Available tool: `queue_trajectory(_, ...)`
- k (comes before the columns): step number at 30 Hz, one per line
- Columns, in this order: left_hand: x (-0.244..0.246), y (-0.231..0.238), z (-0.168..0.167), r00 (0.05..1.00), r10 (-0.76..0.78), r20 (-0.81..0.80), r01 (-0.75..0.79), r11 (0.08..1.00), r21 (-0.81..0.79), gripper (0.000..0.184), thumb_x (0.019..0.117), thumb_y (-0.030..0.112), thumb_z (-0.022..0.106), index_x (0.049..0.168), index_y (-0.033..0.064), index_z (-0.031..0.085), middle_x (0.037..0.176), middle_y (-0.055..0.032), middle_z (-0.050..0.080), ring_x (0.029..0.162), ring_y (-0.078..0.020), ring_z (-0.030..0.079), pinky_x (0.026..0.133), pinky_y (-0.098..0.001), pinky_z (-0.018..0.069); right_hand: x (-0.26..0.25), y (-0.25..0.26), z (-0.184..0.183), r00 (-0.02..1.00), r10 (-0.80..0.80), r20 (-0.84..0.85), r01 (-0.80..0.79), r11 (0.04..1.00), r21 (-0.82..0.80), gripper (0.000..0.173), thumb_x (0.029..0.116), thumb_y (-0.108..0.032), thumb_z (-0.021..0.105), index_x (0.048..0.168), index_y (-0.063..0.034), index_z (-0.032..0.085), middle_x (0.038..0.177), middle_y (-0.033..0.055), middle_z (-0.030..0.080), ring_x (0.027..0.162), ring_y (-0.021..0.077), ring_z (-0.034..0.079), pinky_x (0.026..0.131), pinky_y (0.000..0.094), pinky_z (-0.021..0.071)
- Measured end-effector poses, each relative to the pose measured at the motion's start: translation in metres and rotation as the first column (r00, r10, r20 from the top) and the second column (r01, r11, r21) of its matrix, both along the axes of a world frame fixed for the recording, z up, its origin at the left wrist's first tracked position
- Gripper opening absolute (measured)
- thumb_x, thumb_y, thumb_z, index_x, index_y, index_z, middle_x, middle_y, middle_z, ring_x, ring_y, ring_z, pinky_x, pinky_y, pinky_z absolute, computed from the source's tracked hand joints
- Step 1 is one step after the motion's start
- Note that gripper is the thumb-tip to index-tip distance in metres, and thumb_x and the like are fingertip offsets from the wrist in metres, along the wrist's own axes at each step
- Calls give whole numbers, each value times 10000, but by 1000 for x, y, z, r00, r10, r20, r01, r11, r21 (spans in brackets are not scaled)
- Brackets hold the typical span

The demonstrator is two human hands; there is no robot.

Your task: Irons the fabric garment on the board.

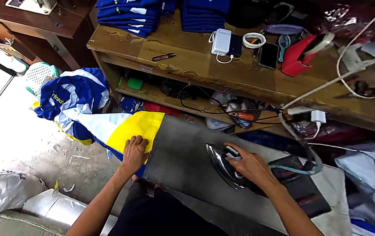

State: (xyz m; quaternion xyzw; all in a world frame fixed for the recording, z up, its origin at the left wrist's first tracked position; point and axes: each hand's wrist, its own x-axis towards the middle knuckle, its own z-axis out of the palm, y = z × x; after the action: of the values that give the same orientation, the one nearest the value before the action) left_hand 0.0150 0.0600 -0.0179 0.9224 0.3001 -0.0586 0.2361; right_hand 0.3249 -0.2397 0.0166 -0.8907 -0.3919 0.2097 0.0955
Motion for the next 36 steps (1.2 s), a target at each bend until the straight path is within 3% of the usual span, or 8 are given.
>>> queue_trajectory(5, 6, 7, 3, 999, -42, -27, 42, 999, 21, 286, 1004, 271, 581, 1097, 56, 745, 1102, -161, 721, 1101, -333, 675, 982, -526, 488, 10, -16, 4, 976, 47, 214, -80, 985, 150, 957, 796, -710, 687, 1561, -187, 446, 1247, 289, 636, 1109, 524, 618, 903, 701, 482)
queue_trajectory(8, 11, 21, 13, 999, -10, -48, 4, 994, -112, 295, 1019, 245, 534, 1098, 42, 733, 1088, -152, 722, 1054, -315, 688, 962, -520, 508, -26, 23, 7, 985, 48, 163, -107, 920, 376, 663, 949, -523, 628, 1435, -76, 576, 1262, 224, 663, 1152, 409, 635, 981, 595, 504)
queue_trajectory(10, 12, 30, 16, 1000, 26, 2, -25, 980, -197, 289, 1016, 249, 543, 1090, 32, 718, 1042, -147, 708, 971, -294, 694, 893, -494, 547, -68, 64, -1, 983, 57, -174, 25, 901, 433, 459, 1009, -353, 616, 1366, -64, 620, 1167, 108, 723, 1045, 216, 710, 921, 417, 591)
queue_trajectory(13, 13, 35, 26, 997, 42, 57, -24, 958, -284, 279, 1023, 245, 551, 1096, 27, 710, 1031, -137, 698, 945, -251, 687, 891, -441, 556, -130, 130, -20, 540, 35, -841, 318, 917, 242, 428, 1019, -214, 640, 1378, 4, 557, 1137, 149, 725, 955, 229, 749, 839, 397, 640)
queue_trajectory(15, 12, 35, 32, 995, 46, 88, -16, 946, -324, 271, 1033, 240, 547, 1096, 29, 705, 1019, -120, 692, 929, -218, 677, 884, -407, 550, -160, 164, -37, 361, -9, -933, 347, 929, 125, 476, 992, -212, 693, 1378, 16, 534, 1136, 171, 710, 920, 244, 749, 794, 394, 641)
queue_trajectory(19, 0, 35, 32, 987, 65, 148, -16, 951, -310, 254, 1029, 223, 562, 1082, 22, 708, 996, -118, 688, 923, -204, 670, 882, -371, 545, -176, 197, -49, 523, 7, -852, 291, 938, 187, 245, 974, -199, 704, 1099, 8, 662, 846, 63, 710, 601, 92, 636, 557, 249, 530)
queue_trajectory(23, -19, 36, 22, 997, 69, 28, -58, 953, -297, 252, 1011, 198, 561, 1122, 15, 696, 1034, -148, 699, 988, -275, 676, 937, -466, 526, -179, 204, -53, 618, 92, -781, 164, 956, 242, 225, 942, -205, 697, 1035, -2, 667, 882, 80, 684, 687, 130, 650, 681, 316, 568)
queue_trajectory(36, -27, 27, 14, 965, 162, 207, -95, 950, -298, 222, 956, 182, 623, 1070, 21, 725, 985, -126, 707, 949, -242, 664, 898, -409, 528, -192, 206, -53, 394, 46, -918, 421, 879, 224, 102, 917, -28, 704, 1003, 3, 660, 798, 30, 682, 640, 73, 637, 604, 233, 548)
